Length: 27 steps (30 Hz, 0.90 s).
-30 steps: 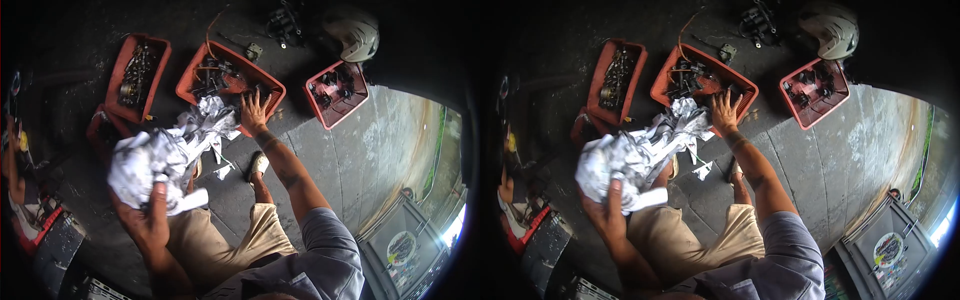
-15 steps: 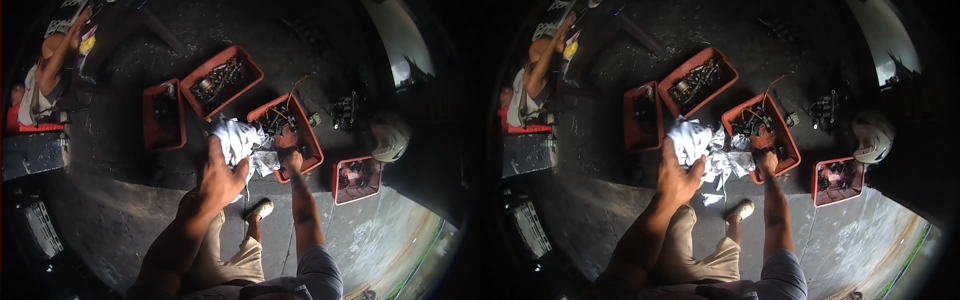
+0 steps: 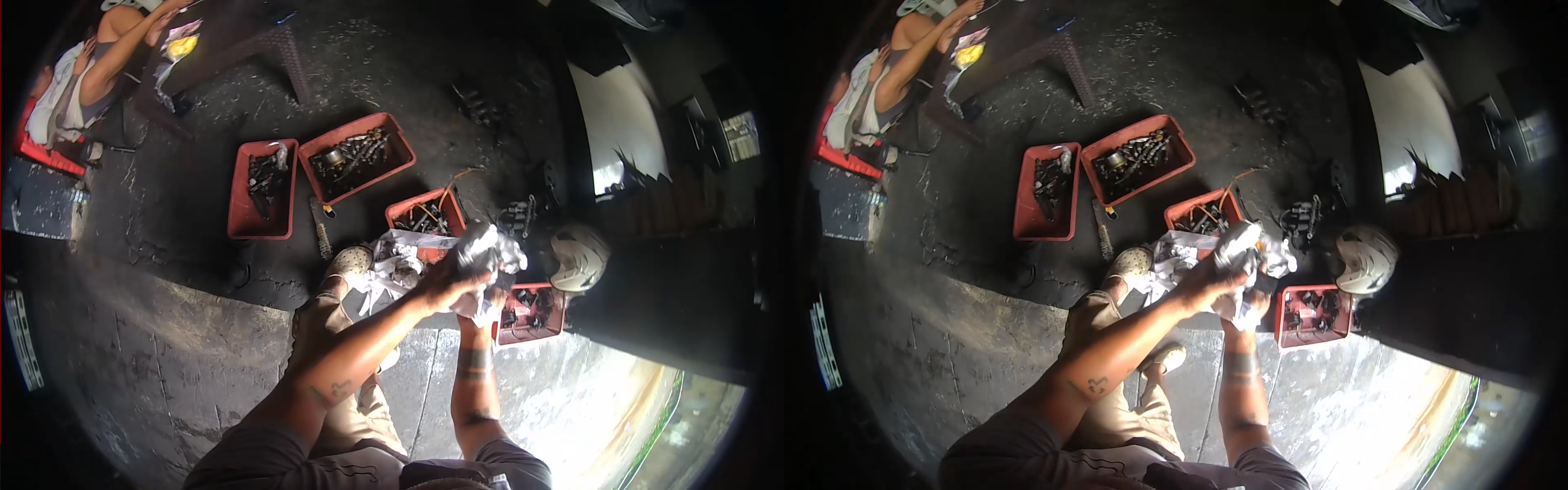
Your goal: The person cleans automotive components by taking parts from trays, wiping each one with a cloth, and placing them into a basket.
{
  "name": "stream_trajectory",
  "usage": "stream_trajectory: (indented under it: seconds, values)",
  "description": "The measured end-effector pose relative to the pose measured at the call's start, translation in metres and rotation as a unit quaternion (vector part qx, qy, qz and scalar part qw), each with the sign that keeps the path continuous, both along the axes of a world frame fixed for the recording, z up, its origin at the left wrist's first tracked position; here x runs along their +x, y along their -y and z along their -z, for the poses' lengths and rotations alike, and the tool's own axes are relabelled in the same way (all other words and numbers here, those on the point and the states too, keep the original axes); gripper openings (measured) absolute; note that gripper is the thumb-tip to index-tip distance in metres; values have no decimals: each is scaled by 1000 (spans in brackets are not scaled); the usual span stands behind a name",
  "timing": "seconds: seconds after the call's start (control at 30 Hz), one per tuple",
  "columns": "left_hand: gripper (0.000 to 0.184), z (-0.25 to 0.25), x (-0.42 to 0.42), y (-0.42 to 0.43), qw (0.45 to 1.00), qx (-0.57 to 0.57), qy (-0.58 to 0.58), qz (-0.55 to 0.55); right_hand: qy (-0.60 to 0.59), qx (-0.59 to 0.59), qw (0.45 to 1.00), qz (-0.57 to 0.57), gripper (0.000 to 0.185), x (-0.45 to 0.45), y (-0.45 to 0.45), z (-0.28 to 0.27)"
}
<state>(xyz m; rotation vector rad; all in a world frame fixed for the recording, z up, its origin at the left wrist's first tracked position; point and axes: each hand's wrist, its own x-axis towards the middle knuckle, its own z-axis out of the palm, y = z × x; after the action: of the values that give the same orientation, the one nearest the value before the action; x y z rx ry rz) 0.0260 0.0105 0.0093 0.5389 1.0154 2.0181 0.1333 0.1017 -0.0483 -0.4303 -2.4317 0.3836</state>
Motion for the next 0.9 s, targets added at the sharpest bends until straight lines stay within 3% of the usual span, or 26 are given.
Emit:
stream_trajectory:
  seconds: [0.07,0.1,0.13,0.17,0.2,0.23,0.27,0.33,0.37,0.4,0.43,0.47,0.5,0.53,0.57,0.6,0.67,0.73,0.8,0.87,0.9]
  values:
    - [70,-14,-7,6,998,-30,62,14,60,68,996,25,59,-2,11,-18]
    - [61,-14,-7,10,995,-29,87,48,38,-35,998,31,60,12,6,20]
    - [49,-11,-3,12,997,-42,65,29,20,32,997,62,59,8,17,10]
    - [44,19,8,4,992,-98,74,14,-99,-393,913,45,58,13,18,16]
    - [40,62,23,-9,985,-154,82,-2,-203,-737,645,20,57,19,18,22]
    - [34,43,20,-11,976,-171,-102,-84,-194,-730,655,24,57,13,21,5]
    - [34,23,27,-6,975,-182,-48,-114,-301,-720,625,12,52,18,21,47]
    - [35,-21,19,3,963,-180,-100,-176,-158,-597,785,44,45,2,31,-20]
    - [34,-15,15,-2,957,-158,-89,-225,-177,-522,832,54,40,-1,37,-26]
    - [32,-14,4,-2,939,-146,-158,-267,-205,-546,810,64,42,-7,40,-31]
    - [32,-8,-1,-6,964,-77,-24,-254,-174,-499,847,56,44,-13,48,-55]
    - [30,-12,-14,2,960,-115,-73,-244,-141,-451,879,55,45,-14,55,-83]
    - [35,-14,-20,10,972,-104,-34,-206,-121,-441,887,62,47,-8,56,-97]
    - [33,-33,-21,19,976,-76,-73,-190,-104,-430,895,66,48,-3,54,-108]
    - [32,-31,-24,20,992,4,91,-84,-125,-387,912,54,48,1,50,-117]
    - [32,-33,-22,14,990,33,86,-104,-118,-397,910,13,48,8,46,-125]
    - [35,-57,-13,16,995,-40,-10,-89,-45,-343,938,-1,46,13,43,-150]
    - [37,-73,3,9,971,-52,-176,-155,-48,-406,912,-31,45,12,51,-170]
    - [36,-90,10,11,982,-37,-143,-116,-22,-392,919,-12,42,19,49,-183]
    - [35,-105,15,15,980,-26,-167,-100,-35,-500,865,6,41,31,49,-195]
    - [34,-114,23,18,985,-17,-130,-113,-54,-612,789,-24,45,36,49,-211]
